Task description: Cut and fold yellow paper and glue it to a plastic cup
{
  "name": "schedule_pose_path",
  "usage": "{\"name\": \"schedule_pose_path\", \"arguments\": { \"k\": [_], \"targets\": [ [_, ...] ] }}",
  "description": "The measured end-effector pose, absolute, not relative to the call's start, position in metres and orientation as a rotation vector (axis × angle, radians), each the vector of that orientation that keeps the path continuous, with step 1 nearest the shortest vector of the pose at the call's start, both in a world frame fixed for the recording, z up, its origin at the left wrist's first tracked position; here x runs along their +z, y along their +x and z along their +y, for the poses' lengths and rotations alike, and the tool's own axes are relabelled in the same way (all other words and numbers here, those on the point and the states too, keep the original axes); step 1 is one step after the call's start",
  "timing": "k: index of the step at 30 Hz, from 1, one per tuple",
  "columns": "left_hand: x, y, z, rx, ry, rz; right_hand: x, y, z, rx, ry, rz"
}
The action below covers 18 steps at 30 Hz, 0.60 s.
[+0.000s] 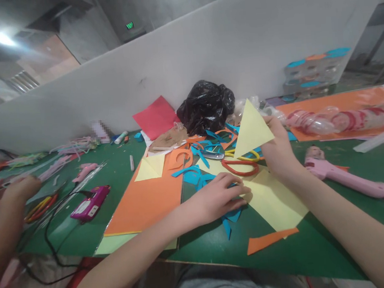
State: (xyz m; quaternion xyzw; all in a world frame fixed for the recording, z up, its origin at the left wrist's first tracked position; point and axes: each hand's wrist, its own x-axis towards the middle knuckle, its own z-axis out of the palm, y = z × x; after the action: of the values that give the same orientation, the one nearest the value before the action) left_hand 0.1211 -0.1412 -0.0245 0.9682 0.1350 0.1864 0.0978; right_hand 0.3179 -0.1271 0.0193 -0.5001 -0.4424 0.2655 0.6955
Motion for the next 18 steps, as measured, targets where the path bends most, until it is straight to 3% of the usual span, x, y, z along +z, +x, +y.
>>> {"name": "schedule_pose_path", "arguments": {
  "k": [18],
  "targets": [
    [-0.012,0.121,-0.155,0.406,3.006,0.473,0.017,0.319,-0.126,0.615,-1.107,-0.989]
  ]
}}
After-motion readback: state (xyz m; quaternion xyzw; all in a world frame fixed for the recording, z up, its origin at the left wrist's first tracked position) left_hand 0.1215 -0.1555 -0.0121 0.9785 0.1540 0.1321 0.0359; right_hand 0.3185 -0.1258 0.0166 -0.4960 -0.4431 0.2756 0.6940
